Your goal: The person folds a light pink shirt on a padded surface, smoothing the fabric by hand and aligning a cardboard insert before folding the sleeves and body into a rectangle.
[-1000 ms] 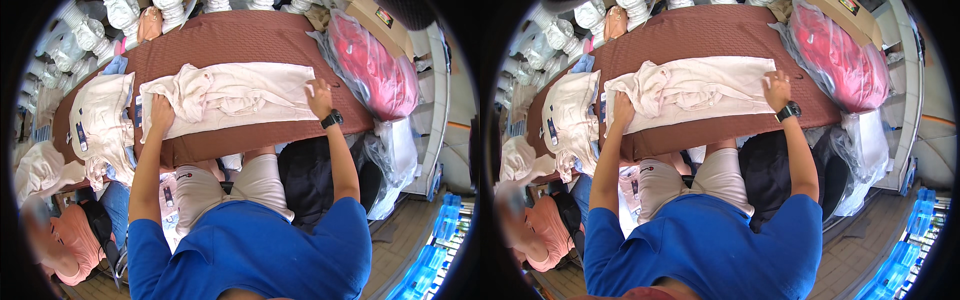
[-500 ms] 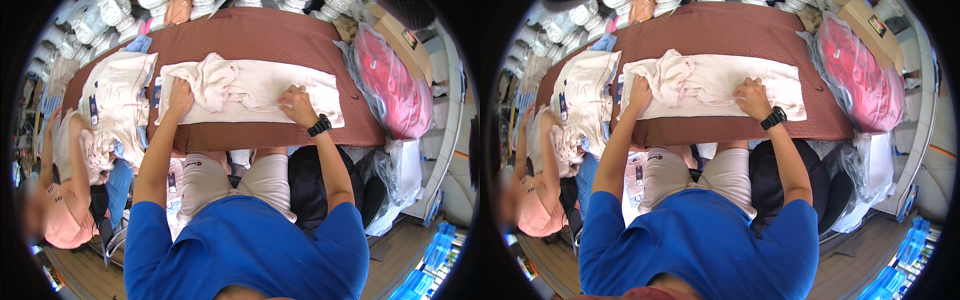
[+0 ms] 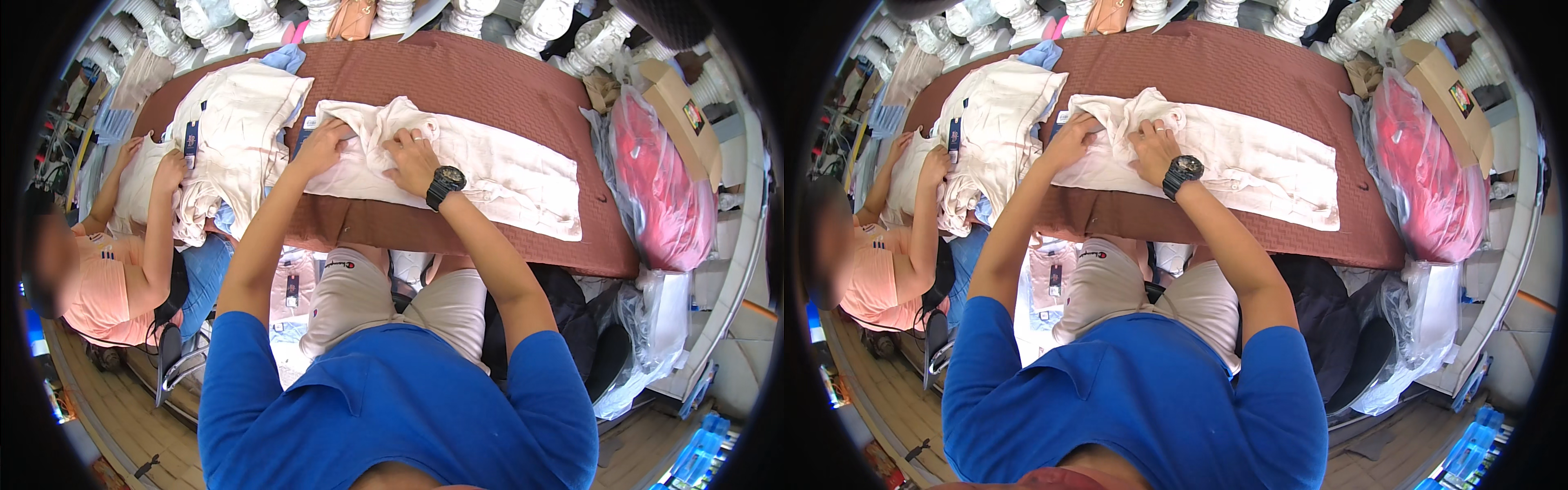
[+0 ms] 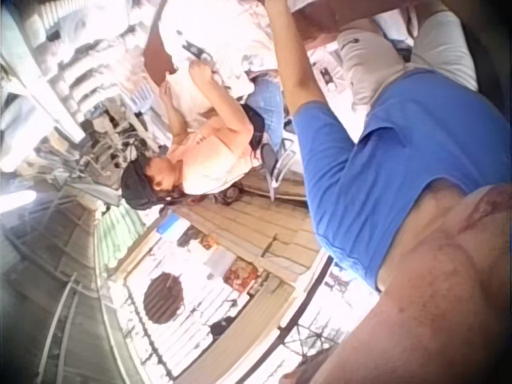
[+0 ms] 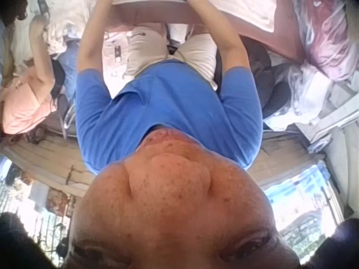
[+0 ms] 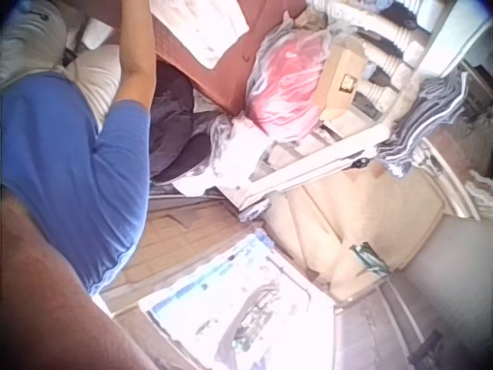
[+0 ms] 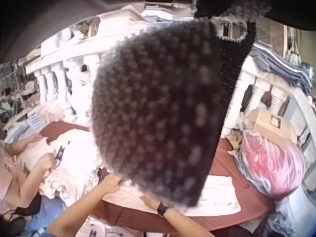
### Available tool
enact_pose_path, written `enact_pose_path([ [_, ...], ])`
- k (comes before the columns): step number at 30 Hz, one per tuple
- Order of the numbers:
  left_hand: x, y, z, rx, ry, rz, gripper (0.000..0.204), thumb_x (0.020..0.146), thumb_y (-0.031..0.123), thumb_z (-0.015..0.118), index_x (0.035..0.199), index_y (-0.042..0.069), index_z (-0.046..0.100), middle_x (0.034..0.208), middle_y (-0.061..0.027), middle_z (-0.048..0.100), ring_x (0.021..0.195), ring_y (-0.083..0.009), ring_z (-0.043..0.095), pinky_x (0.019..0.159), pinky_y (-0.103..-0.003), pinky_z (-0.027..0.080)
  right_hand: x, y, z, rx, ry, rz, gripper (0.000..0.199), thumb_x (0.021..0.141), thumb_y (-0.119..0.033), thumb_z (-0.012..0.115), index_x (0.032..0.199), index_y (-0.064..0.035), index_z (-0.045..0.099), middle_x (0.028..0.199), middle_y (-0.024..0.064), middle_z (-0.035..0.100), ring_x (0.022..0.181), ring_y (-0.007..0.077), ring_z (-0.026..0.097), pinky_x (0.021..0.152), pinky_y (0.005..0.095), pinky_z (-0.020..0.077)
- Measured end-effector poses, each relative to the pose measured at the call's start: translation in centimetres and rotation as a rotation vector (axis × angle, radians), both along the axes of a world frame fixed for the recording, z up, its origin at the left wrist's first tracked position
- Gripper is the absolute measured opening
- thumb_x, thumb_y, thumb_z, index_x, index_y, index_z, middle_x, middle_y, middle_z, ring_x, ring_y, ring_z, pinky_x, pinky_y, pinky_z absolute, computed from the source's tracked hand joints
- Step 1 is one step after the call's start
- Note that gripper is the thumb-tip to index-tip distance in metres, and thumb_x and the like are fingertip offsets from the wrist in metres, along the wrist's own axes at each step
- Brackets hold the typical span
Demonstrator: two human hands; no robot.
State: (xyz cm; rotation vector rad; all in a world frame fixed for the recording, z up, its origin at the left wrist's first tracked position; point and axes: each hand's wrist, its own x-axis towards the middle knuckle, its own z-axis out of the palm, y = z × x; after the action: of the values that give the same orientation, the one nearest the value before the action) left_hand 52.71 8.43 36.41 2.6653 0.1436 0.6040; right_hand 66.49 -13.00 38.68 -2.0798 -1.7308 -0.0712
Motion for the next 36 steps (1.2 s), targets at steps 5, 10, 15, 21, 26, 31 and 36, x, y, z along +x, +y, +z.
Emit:
enact_pose_path([
  [5, -1.7, -0.4, 0.0, -0.385, -0.089, 0.264, 0.04, 0.075, -0.005, 0.074, 0.113, 0.003, 0.063, 0.13, -0.0162, 0.051, 0.112, -0.0349, 0.057, 0.097, -0.043, 0.047, -0.8, 0.5, 0.5, 0.166, -0.008, 0.022, 0.022, 0.083, -0.001, 0.056, 0.096, -0.0088, 0.072, 0.097, 0.011, 0.058, 0.1, 0.0318, 0.056, 0.083, 0.0451, 0.047],
  [10, -2.5, 1.3, -1.5, -0.202, -0.075, 0.132, 0.041, 0.073, -0.011, 0.069, 0.109, 0.006, 0.061, 0.131, -0.0151, 0.049, 0.112, -0.0337, 0.058, 0.092, -0.042, 0.05, -4.7, -1.4, 3.6, 0.048, 0.015, 0.127, 0.02, 0.084, -0.017, 0.069, 0.101, -0.0075, 0.072, 0.098, 0.0113, 0.06, 0.098, 0.032, 0.058, 0.083, 0.0432, 0.0486],
  [15, -3.0, 1.4, -3.0, -0.091, -0.152, 0.104, 0.042, 0.072, -0.015, 0.06, 0.109, 0.004, 0.06, 0.125, -0.0145, 0.054, 0.117, -0.0342, 0.053, 0.095, -0.041, 0.047, 0.6, 0.3, 2.4, 0.248, 0.166, -0.149, 0.039, 0.081, -0.036, 0.076, 0.104, -0.0054, 0.073, 0.106, 0.0158, 0.065, 0.103, 0.0366, 0.06, 0.088, 0.0471, 0.0495],
  [21, -2.8, -0.4, -2.3, -0.008, -0.21, 0.152, 0.045, 0.07, -0.016, 0.054, 0.112, 0.002, 0.059, 0.118, -0.0144, 0.058, 0.125, -0.0344, 0.049, 0.104, -0.042, 0.042, 5.0, 1.5, -1.2, -0.064, 0.445, -0.259, 0.039, 0.084, -0.03, 0.072, 0.114, -0.0042, 0.07, 0.114, 0.023, 0.065, 0.106, 0.0384, 0.06, 0.09, 0.0446, 0.0501],
  [26, -2.6, -0.9, -0.9, 0.035, -0.232, 0.025, 0.053, 0.069, -0.017, 0.052, 0.115, 0.005, 0.061, 0.124, -0.0107, 0.061, 0.131, -0.0325, 0.048, 0.109, -0.041, 0.041, 4.4, 0.8, 0.8, 0.483, 0.345, -0.185, 0.026, 0.092, -0.022, 0.065, 0.101, 0.0019, 0.06, 0.075, 0.0174, 0.062, 0.073, 0.0324, 0.061, 0.068, 0.0437, 0.0485],
  [31, -3.0, -0.6, -1.3, 0.046, -0.207, 0.007, 0.053, 0.069, -0.018, 0.052, 0.114, 0.007, 0.064, 0.127, -0.0112, 0.061, 0.129, -0.0331, 0.05, 0.109, -0.043, 0.041, -3.1, -6.1, 10.5, 0.193, 0.623, -0.132, 0.021, 0.099, -0.018, 0.057, 0.111, -0.0042, 0.047, 0.086, 0.0131, 0.059, 0.061, 0.0263, 0.057, 0.058, 0.0356, 0.0452],
  [36, -2.8, -0.5, -1.4, 0.011, -0.263, 0.003, 0.045, 0.069, -0.016, 0.054, 0.106, 0.008, 0.066, 0.12, -0.0076, 0.063, 0.121, -0.0306, 0.053, 0.104, -0.042, 0.042, -11.1, -11.2, 10.8, 0.206, 0.657, 0.25, 0.022, 0.09, -0.007, 0.063, 0.106, -0.0064, 0.048, 0.091, 0.0154, 0.063, 0.075, 0.0343, 0.064, 0.066, 0.0416, 0.0499],
])
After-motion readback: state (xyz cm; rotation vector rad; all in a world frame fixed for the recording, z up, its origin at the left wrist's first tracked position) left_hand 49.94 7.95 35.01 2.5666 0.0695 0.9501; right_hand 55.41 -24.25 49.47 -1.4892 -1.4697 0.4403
